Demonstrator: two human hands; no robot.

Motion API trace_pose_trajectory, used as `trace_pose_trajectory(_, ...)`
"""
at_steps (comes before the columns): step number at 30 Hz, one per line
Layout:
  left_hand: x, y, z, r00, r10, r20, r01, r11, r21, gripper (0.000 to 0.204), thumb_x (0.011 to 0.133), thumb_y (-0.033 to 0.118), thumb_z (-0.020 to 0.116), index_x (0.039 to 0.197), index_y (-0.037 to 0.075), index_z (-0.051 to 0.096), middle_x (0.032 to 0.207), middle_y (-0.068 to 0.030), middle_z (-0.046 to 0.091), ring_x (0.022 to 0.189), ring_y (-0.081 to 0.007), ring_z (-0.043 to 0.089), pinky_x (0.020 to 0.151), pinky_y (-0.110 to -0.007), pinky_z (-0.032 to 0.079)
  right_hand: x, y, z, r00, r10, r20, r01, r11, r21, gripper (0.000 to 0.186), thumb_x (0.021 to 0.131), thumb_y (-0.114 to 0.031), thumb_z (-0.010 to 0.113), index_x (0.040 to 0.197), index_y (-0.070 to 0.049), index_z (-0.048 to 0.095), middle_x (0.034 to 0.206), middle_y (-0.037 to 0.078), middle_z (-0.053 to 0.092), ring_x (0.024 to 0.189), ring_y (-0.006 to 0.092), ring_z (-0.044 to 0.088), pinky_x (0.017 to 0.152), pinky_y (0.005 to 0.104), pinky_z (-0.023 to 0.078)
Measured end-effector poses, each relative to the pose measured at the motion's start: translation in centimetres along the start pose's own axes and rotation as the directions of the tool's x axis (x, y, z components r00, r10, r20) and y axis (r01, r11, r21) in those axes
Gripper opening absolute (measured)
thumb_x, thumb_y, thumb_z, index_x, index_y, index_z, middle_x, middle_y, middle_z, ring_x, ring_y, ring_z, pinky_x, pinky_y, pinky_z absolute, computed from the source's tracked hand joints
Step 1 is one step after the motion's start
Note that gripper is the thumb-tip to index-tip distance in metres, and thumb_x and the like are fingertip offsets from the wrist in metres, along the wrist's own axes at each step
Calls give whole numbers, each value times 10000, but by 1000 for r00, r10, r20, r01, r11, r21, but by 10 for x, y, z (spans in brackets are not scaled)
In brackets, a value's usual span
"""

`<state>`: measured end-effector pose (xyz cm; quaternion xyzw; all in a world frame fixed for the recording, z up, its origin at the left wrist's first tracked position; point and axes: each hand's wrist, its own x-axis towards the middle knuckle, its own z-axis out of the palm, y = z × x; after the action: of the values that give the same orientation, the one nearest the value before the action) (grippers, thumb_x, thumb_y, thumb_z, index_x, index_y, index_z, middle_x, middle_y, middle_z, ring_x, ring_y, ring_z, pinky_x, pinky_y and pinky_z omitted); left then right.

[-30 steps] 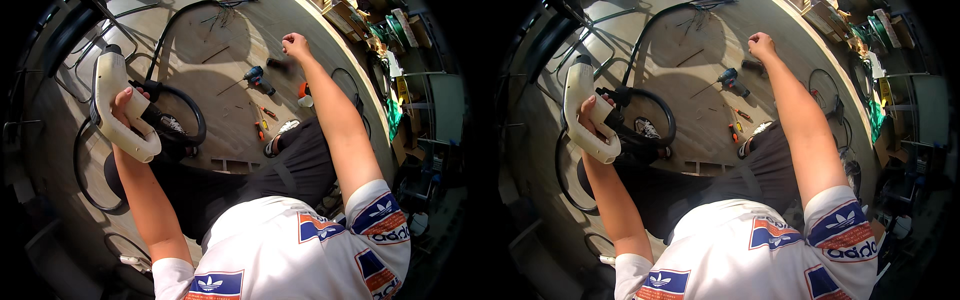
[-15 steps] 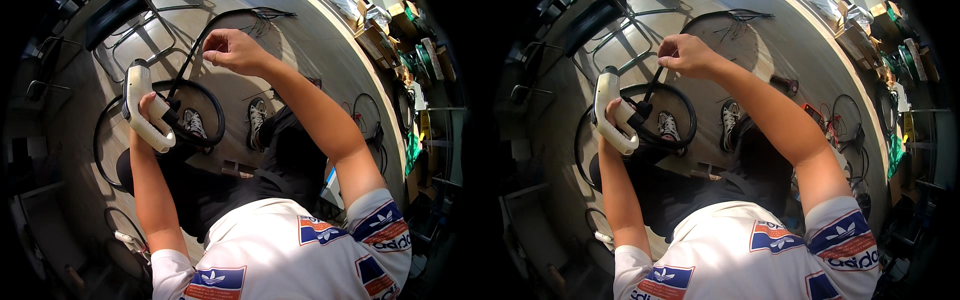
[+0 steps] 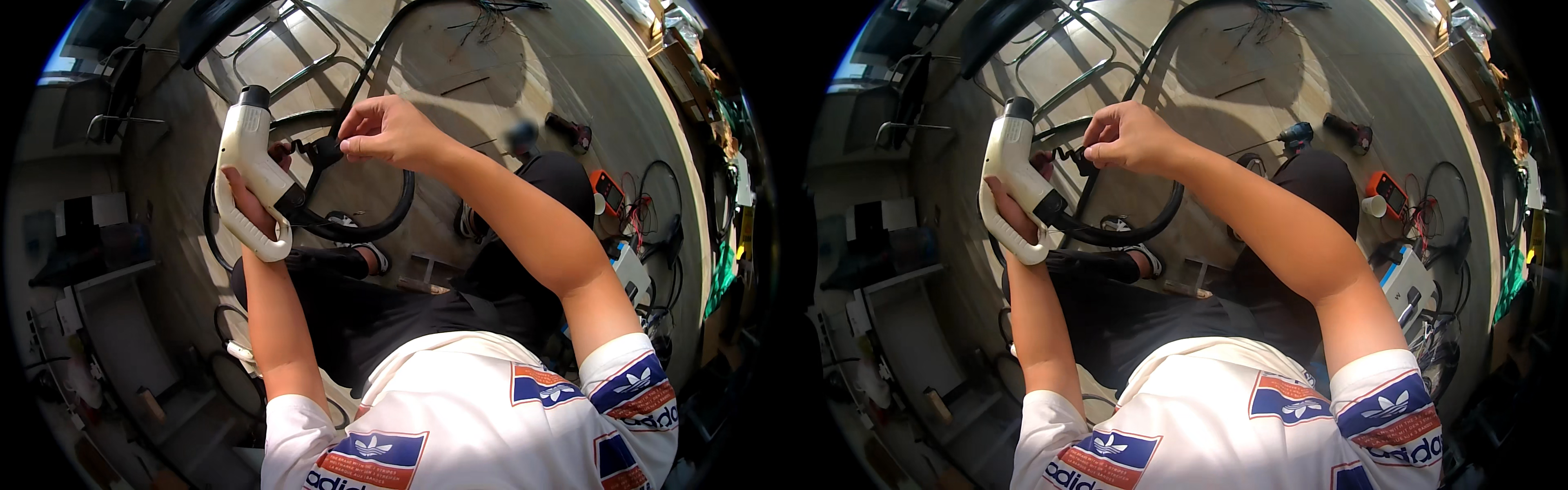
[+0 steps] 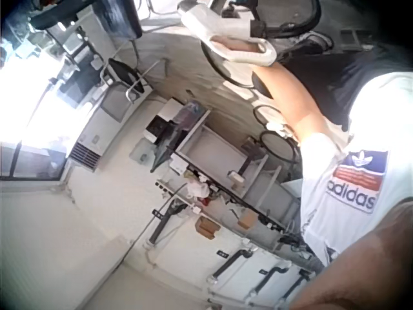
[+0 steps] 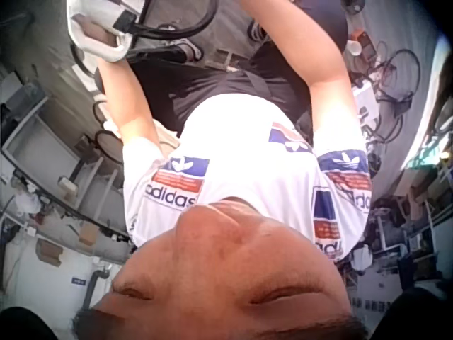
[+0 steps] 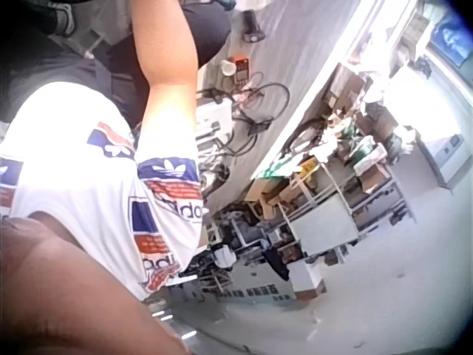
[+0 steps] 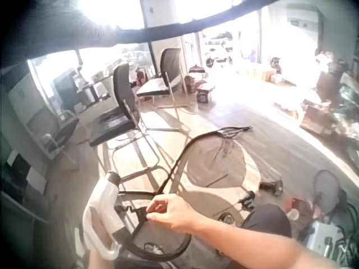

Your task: The person disassembles an EV charger handle by removing screws with a screwdriver and a power drill. They take apart the white plastic housing and remove internal components.

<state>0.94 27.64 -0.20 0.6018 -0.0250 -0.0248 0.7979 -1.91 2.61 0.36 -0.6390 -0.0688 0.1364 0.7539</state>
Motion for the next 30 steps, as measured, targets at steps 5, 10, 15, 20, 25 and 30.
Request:
trace_pose_trajectory(5,18,21,27,992,49,119,-50,999,11,1036,864,805,411,1402,-80,408,1155,-261,608,1053,-355,639,962,-425,523,21,17,8,1000,-20,-2,20,996,83,161,844,-62,751,950,27,669,876,78,698,809,128,677,757,287,549)
trace_pose_trajectory(10,49,23,1,989,33,143,-51,992,118,1254,717,930,420,1405,-118,378,1159,-279,599,1072,-368,635,879,-388,585,42,32,42,998,3,62,-11,992,128,141,837,-71,765,926,7,690,900,53,704,884,115,675,832,258,532)
trace_pose_trajectory(15,60,13,-2,996,50,68,-68,953,296,1325,666,968,398,1372,-154,388,1146,-286,592,1035,-387,643,867,-370,600,51,37,61,996,11,83,-20,993,116,95,849,-19,727,916,36,689,904,82,714,869,127,693,828,268,554)
trace_pose_trajectory(20,77,4,-26,998,58,37,-67,953,297,1362,635,983,401,1325,-192,406,1142,-282,585,1026,-381,645,843,-351,619,66,54,79,996,-66,68,62,996,65,75,830,8,710,881,57,687,889,122,718,856,154,711,802,273,560)
trace_pose_trajectory(25,85,0,-34,997,32,69,-49,962,269,1374,624,987,405,1323,-196,406,1145,-286,586,1030,-381,643,845,-347,619,74,57,80,998,-62,29,60,996,63,92,818,-12,715,874,56,688,846,123,724,821,164,717,777,277,559)
trace_pose_trajectory(30,79,1,-32,998,37,43,-48,952,301,1389,614,992,406,1347,-187,385,1146,-289,588,1027,-372,644,842,-339,616,76,58,87,993,-110,41,112,993,-42,117,802,-29,725,875,56,687,832,153,720,813,214,726,744,301,551)
